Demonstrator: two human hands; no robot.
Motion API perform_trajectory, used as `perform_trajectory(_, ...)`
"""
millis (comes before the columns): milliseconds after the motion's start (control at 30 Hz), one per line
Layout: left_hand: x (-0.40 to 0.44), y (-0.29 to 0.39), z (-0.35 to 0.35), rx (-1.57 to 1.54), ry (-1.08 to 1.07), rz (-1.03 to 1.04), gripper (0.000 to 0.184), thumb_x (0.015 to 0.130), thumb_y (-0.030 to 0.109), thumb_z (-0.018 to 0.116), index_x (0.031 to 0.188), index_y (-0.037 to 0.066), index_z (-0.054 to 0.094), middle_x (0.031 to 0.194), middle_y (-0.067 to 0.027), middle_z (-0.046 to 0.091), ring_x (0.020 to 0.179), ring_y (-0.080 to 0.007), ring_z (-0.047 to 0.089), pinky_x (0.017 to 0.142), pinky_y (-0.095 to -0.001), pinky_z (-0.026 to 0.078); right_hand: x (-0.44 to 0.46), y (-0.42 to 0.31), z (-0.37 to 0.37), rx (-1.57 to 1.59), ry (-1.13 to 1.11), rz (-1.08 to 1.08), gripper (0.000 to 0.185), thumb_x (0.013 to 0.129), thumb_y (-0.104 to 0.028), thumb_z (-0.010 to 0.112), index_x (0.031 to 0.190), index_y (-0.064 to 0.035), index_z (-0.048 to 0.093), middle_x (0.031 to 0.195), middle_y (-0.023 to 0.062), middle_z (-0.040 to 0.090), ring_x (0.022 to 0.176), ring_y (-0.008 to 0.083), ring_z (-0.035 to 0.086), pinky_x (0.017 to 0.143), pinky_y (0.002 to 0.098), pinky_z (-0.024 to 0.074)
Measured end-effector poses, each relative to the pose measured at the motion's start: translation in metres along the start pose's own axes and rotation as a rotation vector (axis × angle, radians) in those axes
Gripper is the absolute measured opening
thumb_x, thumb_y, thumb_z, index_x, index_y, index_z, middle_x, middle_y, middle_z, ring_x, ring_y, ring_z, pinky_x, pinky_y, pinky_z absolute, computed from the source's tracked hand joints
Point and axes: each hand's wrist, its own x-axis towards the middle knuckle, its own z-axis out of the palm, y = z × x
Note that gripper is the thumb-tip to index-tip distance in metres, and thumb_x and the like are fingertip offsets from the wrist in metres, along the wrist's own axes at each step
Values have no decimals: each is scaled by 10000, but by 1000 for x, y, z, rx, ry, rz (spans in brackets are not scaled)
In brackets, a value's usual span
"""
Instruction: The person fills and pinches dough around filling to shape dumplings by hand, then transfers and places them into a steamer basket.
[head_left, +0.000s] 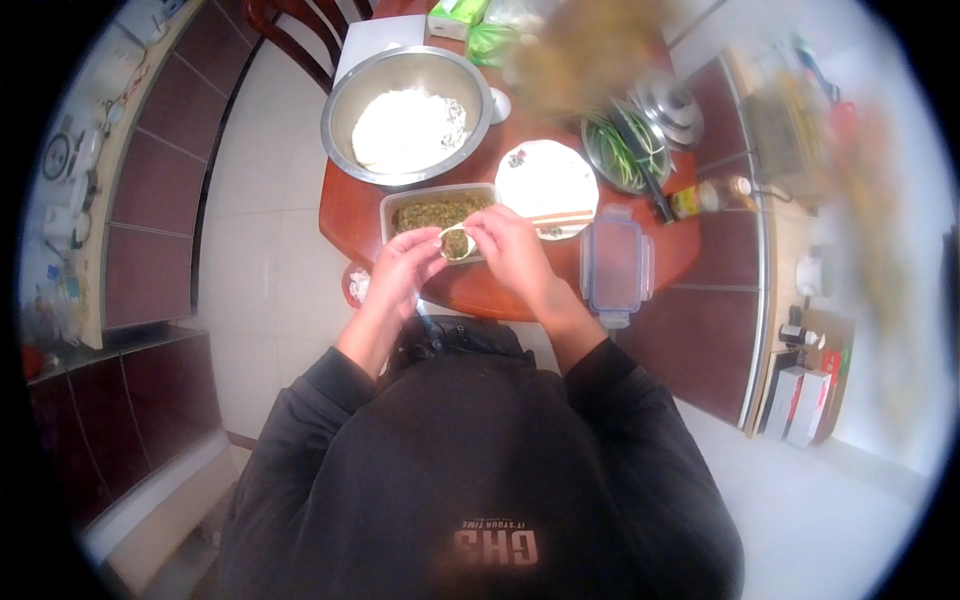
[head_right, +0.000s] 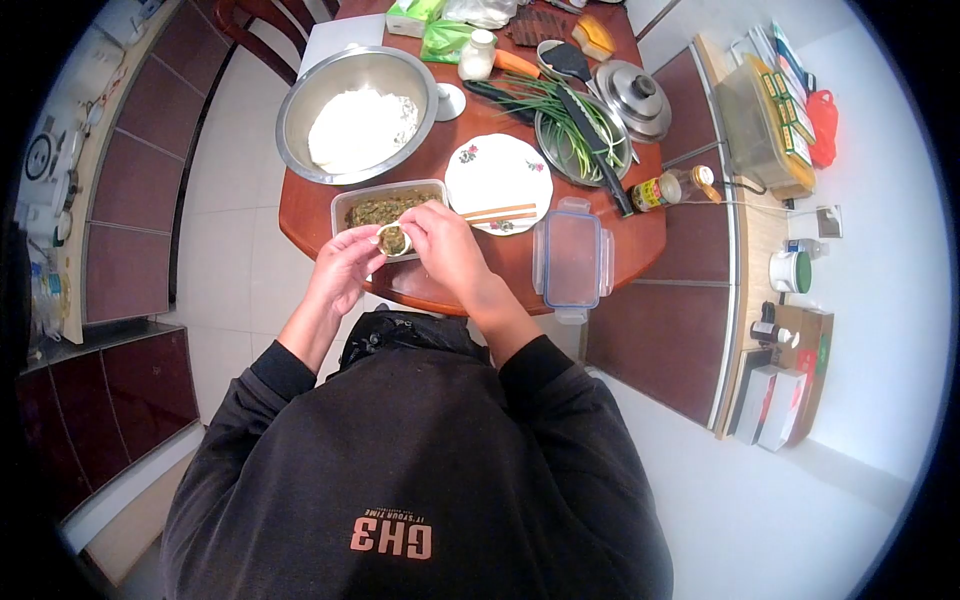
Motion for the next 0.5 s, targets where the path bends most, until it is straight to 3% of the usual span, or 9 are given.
perform_trajectory(100, 0, 1, 0, 78, 31, -30, 179, 864, 49, 621, 1038, 11, 613, 969, -67, 647, 833, -136, 624, 673, -262, 545, 1, 4, 4, 18, 32, 11, 74, 826, -56, 600, 871, -4, 627, 840, 167, 606, 789, 351, 596, 708, 397, 484)
perform_trajectory(400, 21, 0, -12, 289, 48, 67, 181, 828, 21, 658, 1002, -12, 619, 837, -71, 651, 608, -111, 602, 590, -238, 530, 0, 13, 7, -37, 29, 83, 81, 832, -59, 595, 873, 1, 630, 846, 168, 614, 802, 346, 602, 719, 393, 484)
perform_trajectory(500, 21, 4, -14, 206, 51, 28, 179, 829, 21, 650, 1004, -1, 626, 832, -59, 651, 643, -111, 607, 592, -234, 521, -2, 21, 11, 16, 66, 117, 85, 832, -65, 601, 869, 6, 630, 837, 169, 619, 789, 341, 606, 710, 387, 486)
